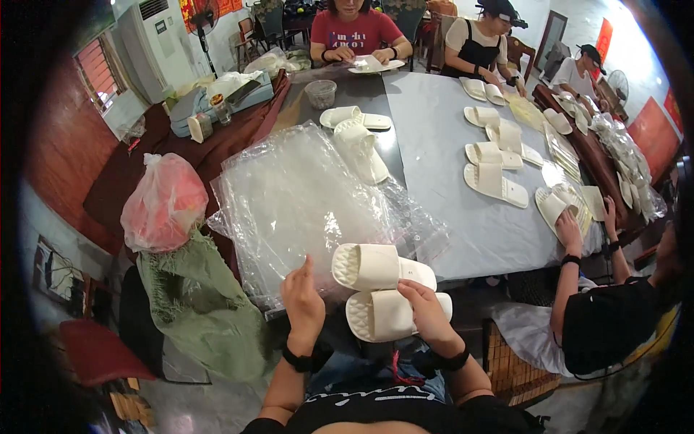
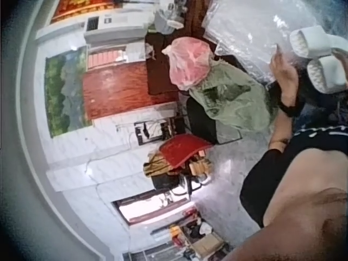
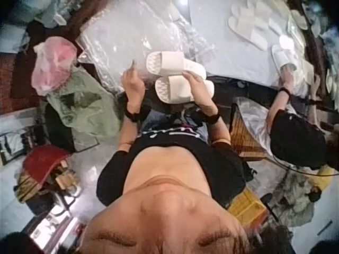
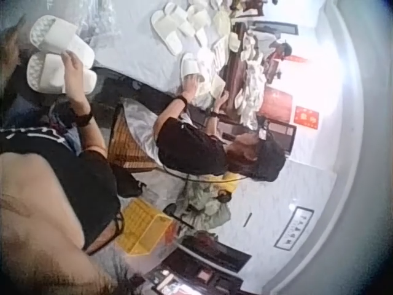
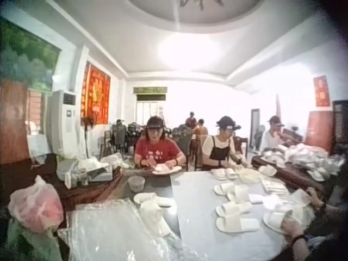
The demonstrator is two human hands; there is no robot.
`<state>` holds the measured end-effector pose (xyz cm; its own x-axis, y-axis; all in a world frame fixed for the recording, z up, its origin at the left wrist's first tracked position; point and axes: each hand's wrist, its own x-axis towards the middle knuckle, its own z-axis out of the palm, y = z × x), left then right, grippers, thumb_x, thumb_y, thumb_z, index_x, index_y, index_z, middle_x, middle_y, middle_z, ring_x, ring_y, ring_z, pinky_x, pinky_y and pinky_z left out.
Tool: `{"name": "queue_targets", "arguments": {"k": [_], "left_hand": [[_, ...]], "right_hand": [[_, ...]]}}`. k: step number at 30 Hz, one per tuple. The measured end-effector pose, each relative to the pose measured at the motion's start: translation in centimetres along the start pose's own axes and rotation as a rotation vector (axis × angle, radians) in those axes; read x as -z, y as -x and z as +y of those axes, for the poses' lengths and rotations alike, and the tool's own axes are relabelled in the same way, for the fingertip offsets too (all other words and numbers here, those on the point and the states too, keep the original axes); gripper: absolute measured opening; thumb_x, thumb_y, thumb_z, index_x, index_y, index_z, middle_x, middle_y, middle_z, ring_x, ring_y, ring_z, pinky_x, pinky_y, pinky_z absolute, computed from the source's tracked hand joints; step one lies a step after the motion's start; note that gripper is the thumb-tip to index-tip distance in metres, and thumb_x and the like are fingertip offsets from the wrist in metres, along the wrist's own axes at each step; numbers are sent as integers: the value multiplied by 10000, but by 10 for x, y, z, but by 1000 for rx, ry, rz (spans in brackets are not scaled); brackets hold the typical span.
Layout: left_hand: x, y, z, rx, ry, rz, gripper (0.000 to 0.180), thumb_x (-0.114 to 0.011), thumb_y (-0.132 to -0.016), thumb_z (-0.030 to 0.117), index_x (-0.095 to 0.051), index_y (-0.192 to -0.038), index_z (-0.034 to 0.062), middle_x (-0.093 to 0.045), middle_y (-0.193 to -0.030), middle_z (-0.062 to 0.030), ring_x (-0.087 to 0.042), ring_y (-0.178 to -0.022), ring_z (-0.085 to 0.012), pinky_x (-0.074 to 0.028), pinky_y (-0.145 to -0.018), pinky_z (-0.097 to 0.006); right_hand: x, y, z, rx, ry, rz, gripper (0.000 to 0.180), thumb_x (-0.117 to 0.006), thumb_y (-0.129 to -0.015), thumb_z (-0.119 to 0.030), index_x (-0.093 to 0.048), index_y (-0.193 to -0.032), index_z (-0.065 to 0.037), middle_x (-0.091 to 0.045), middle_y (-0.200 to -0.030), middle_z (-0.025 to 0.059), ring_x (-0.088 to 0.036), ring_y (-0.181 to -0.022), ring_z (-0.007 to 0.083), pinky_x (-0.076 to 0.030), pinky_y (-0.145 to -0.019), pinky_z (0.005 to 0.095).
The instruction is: Packing white slippers into individual plastic bags and then into a larger green sack.
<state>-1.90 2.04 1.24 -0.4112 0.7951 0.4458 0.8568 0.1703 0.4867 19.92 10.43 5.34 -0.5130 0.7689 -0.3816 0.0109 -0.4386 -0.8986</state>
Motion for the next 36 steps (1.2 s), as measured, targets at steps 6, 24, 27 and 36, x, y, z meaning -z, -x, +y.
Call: {"name": "queue_targets", "arguments": {"k": [6,24,27,36], "left_hand": [[9,0,16,-6,-96,64,438,-462,-856,68,-479,-1294,83,-467,-1321,-104,-330,-1284,-348,-135,-1049,-570],[-15,49,5,158,462,166,679,-464,-881,16,-90,-1444,83,-491,-1218,-283,-445,-1186,-403,-354,-985,-434],[-6,61,15,281,588,-225,634,-416,-838,-43,-192,-1424,50,-406,-1324,-273,-490,-1156,-375,-430,-925,-370],[0,54,21,340,971,-177,568,-331,-875,-104,-322,-1404,104,-458,-1321,-176,-552,-1068,-207,-482,-884,-334]], "right_hand": [[-15,-4,10,-58,-231,-300,539,-489,-919,-191,-288,-1382,-3,-487,-1250,102,-468,-1112,174,-373,-923,310],[-74,-57,8,60,-1137,-470,403,-442,-910,-107,-424,-1309,-166,-402,-1370,80,-386,-1246,228,-303,-1031,434],[-85,-90,-7,-52,-1355,-596,387,-445,-912,-114,-432,-1298,-135,-404,-1366,99,-395,-1235,237,-301,-1030,434],[-90,-58,-37,-1443,-3035,-249,644,-503,-911,-284,-177,-1430,-86,-332,-1411,122,-329,-1294,276,-262,-1069,419]]}}
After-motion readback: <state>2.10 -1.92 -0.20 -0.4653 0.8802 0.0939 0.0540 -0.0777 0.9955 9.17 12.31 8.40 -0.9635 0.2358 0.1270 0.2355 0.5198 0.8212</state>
